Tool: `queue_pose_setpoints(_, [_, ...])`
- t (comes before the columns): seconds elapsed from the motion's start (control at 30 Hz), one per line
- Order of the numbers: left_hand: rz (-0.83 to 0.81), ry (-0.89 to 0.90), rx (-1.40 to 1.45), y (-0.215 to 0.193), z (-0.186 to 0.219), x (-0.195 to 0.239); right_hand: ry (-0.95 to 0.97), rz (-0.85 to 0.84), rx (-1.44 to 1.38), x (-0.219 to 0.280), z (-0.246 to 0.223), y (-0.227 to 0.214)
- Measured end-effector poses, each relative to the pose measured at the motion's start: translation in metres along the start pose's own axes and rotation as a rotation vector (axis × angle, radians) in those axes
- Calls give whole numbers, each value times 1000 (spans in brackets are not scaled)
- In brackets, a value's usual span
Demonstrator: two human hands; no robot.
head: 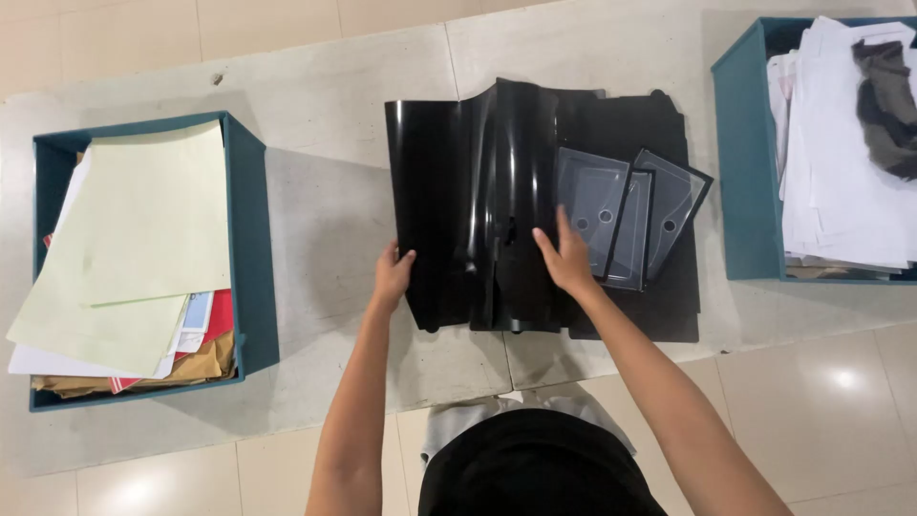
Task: The person assembles a black file folder by folding its flaps and securing them with adhesive tape. They then insert a clear plastic sleeve into the folder and smooth it down to ensure it is properly seated.
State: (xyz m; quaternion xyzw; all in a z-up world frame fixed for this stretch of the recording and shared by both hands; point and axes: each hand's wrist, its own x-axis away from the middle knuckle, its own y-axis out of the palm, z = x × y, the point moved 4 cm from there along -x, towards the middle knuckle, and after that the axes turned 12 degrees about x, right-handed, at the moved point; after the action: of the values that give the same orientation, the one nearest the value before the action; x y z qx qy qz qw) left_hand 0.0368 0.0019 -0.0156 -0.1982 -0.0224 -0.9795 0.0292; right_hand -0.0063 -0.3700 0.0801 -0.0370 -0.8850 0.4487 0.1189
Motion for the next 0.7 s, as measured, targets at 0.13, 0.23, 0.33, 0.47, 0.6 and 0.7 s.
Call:
queue_pose_setpoints(0.13, [-5,123,163,16,37,12,-66,-64,-124,-8,-21,3])
queue_pose_setpoints(0.23, [53,302,208,0,53,3,-29,59,342,-4,-36,-29])
queue_pose_setpoints(0.33, [30,161,407,-8,91,5,-192,-34,558,12,-77,-50])
queue_pose_setpoints(0.47, [59,41,498,-3,131,21,-607,-157,533,42,-109,-20])
queue_pose_setpoints(0.6, [57,-75,704,-7,118,10,-688,-194,388,53,-136,-21])
queue_pose_setpoints(0.7, [32,-104,797,1,111,10,-771,-155,467,56,-133,-2])
